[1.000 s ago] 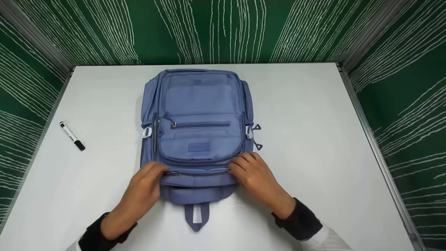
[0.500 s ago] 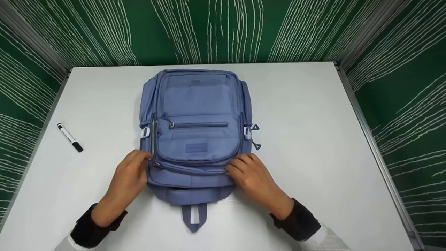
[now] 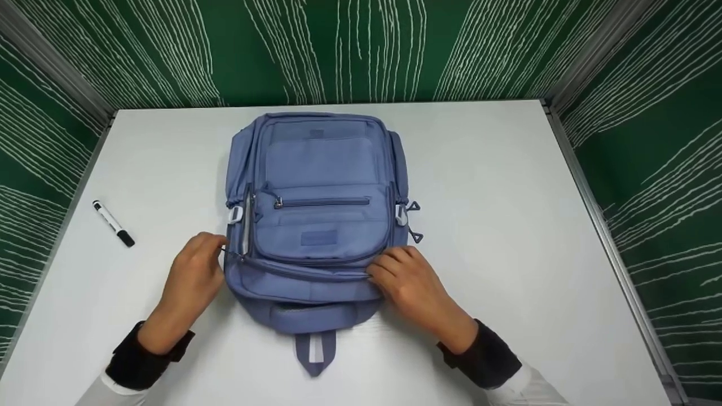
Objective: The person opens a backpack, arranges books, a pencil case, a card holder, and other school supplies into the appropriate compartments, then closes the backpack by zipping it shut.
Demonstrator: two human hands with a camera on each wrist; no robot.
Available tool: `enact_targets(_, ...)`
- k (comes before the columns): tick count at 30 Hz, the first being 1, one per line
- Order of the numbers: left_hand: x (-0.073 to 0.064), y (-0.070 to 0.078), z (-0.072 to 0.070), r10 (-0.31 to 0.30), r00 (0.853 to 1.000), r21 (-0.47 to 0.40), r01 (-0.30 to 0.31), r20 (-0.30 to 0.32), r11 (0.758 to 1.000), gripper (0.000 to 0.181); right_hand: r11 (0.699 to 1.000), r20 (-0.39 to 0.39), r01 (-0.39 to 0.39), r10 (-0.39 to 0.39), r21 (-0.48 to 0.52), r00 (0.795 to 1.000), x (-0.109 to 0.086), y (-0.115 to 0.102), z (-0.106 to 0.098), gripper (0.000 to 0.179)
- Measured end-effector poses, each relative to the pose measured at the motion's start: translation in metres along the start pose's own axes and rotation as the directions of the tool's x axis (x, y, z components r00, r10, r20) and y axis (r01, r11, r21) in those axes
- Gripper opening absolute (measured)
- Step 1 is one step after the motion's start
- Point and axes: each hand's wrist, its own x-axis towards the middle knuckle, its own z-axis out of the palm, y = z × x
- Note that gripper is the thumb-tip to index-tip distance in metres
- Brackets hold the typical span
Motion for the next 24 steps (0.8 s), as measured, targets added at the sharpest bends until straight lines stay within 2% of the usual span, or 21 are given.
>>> enact_targets(7, 0.009, 0.0, -0.002, -0.007, 0.996, 0.025, 0.004, 0.09, 1.0, 0.034, 0.999, 0.02, -0.029, 0.028, 0.024, 0.999, -0.002, -0.003, 0.0, 0.034)
enact_targets(11, 0.007, 0.003, -0.012, -0.04, 0.98, 0.039, 0.033, 0.194, 0.999, 0.023, 0.997, 0.073, -0.062, 0.06, 0.035, 0.996, 0.0, -0.008, 0.002, 0.031)
enact_targets(14, 0.005, 0.004, -0.018, -0.051, 0.969, 0.038, 0.043, 0.242, 0.998, 0.02, 0.997, 0.114, -0.07, 0.068, 0.015, 0.991, 0.003, -0.014, 0.006, 0.02)
enact_targets(17, 0.004, 0.007, -0.021, -0.071, 0.969, 0.002, 0.072, 0.238, 0.997, 0.017, 0.999, 0.141, -0.049, 0.049, -0.003, 0.989, 0.009, -0.023, 0.013, 0.024)
enact_targets(20, 0.003, 0.012, -0.023, -0.103, 0.967, -0.076, 0.124, 0.233, 0.989, 0.013, 1.0, 0.142, -0.018, 0.018, 0.002, 0.99, 0.017, -0.033, 0.022, 0.032)
enact_targets(24, 0.001, 0.018, -0.027, -0.131, 0.956, -0.149, 0.174, 0.264, 0.973, 0.009, 1.0, 0.139, -0.004, 0.005, -0.011, 0.99, 0.032, -0.047, 0.034, 0.028)
